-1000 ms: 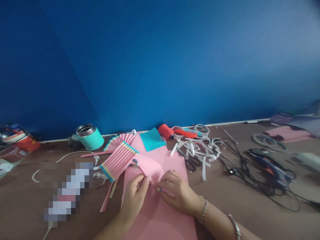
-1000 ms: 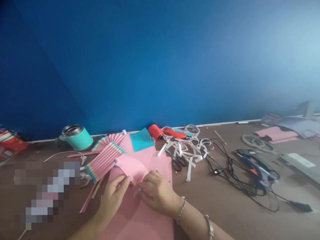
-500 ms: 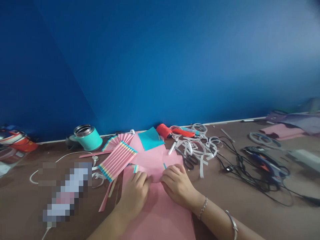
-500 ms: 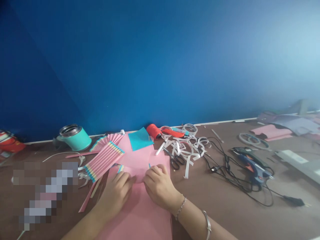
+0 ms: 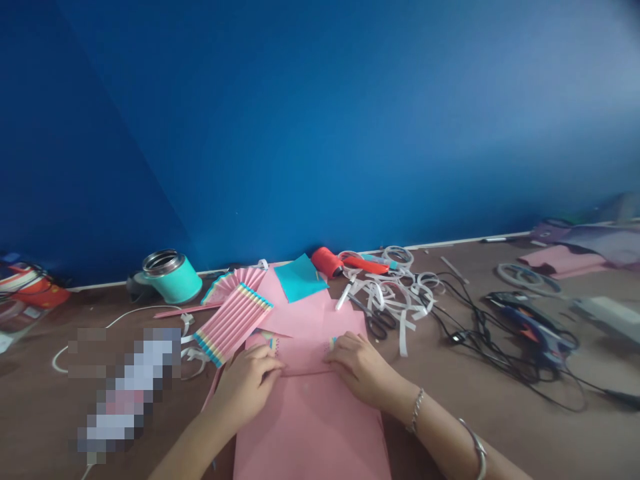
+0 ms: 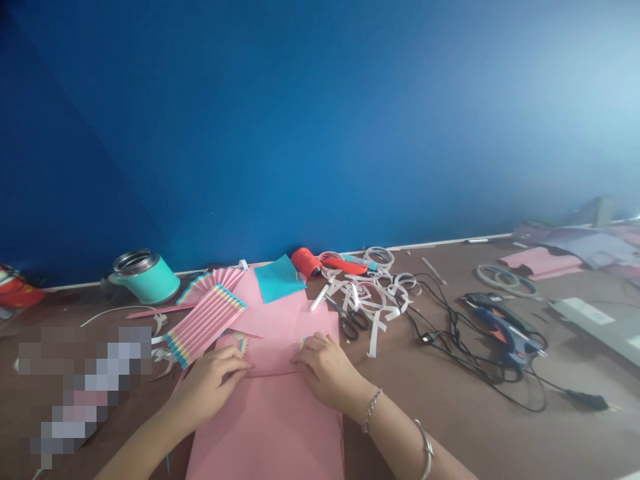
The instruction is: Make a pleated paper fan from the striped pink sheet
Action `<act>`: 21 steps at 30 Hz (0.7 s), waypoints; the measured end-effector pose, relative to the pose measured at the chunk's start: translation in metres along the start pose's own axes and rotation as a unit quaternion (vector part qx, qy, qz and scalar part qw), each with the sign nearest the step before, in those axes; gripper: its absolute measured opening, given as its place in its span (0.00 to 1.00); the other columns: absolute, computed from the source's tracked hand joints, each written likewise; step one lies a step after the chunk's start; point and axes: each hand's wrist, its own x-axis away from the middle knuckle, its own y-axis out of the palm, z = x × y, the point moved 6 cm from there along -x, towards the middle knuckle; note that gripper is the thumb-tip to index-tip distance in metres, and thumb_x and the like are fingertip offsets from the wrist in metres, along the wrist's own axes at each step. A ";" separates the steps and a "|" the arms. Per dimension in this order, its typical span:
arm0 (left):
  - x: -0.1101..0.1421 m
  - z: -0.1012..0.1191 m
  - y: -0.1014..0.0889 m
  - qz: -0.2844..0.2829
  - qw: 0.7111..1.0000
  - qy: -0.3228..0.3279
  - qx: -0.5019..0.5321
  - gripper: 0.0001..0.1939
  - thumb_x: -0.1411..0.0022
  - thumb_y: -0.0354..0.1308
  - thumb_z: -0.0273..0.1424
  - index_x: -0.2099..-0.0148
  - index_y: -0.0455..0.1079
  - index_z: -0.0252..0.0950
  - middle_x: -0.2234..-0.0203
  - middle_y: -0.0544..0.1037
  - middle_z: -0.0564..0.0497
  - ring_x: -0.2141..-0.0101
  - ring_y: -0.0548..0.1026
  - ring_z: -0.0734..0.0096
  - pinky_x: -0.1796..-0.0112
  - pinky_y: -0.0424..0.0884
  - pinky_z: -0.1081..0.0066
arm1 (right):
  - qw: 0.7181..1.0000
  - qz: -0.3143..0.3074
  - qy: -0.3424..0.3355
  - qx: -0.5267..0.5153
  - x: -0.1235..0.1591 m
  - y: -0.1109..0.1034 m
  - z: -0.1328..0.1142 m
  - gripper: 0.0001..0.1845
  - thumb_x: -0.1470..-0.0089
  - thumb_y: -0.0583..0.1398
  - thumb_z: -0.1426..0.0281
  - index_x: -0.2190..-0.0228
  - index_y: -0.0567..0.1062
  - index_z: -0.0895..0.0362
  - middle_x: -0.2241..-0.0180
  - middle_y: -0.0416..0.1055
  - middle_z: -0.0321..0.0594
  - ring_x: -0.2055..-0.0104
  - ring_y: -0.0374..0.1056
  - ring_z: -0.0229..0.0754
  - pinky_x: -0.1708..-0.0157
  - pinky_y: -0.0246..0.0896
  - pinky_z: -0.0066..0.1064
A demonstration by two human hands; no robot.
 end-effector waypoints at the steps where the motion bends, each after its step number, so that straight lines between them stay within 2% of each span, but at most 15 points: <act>1: -0.001 -0.002 0.000 0.005 1.000 -0.007 0.009 0.12 0.38 0.51 0.24 0.63 0.76 0.41 0.68 0.78 0.50 0.63 0.76 0.65 0.64 0.68 0.70 | 1.000 0.007 0.004 -0.003 -0.001 0.000 0.001 0.11 0.40 0.52 0.74 0.65 0.74 0.57 0.68 0.70 0.42 0.63 0.62 0.43 0.62 0.54 0.35; 6: -0.002 -0.012 0.002 0.041 0.997 -0.044 0.041 0.08 0.41 0.53 0.25 0.65 0.74 0.39 0.67 0.79 0.49 0.63 0.77 0.62 0.61 0.70 0.65 | 1.000 0.017 0.018 -0.014 -0.003 -0.001 0.003 0.09 0.40 0.53 0.73 0.70 0.72 0.58 0.69 0.71 0.41 0.65 0.63 0.42 0.63 0.55 0.34; 11: -0.003 -0.018 0.005 0.052 0.996 -0.058 0.052 0.08 0.42 0.53 0.24 0.66 0.73 0.39 0.67 0.80 0.48 0.64 0.77 0.62 0.61 0.70 0.65 | 0.998 0.016 0.051 -0.013 -0.005 -0.002 0.004 0.07 0.43 0.55 0.76 0.72 0.71 0.58 0.71 0.71 0.40 0.65 0.64 0.42 0.64 0.55 0.33; 21: -0.006 -0.018 0.006 0.032 0.994 -0.099 0.035 0.08 0.43 0.54 0.22 0.66 0.72 0.39 0.68 0.79 0.51 0.65 0.76 0.63 0.63 0.67 0.67 | 0.997 0.010 0.081 -0.002 -0.007 -0.001 0.005 0.08 0.49 0.55 0.79 0.75 0.69 0.57 0.74 0.69 0.36 0.68 0.62 0.40 0.66 0.51 0.30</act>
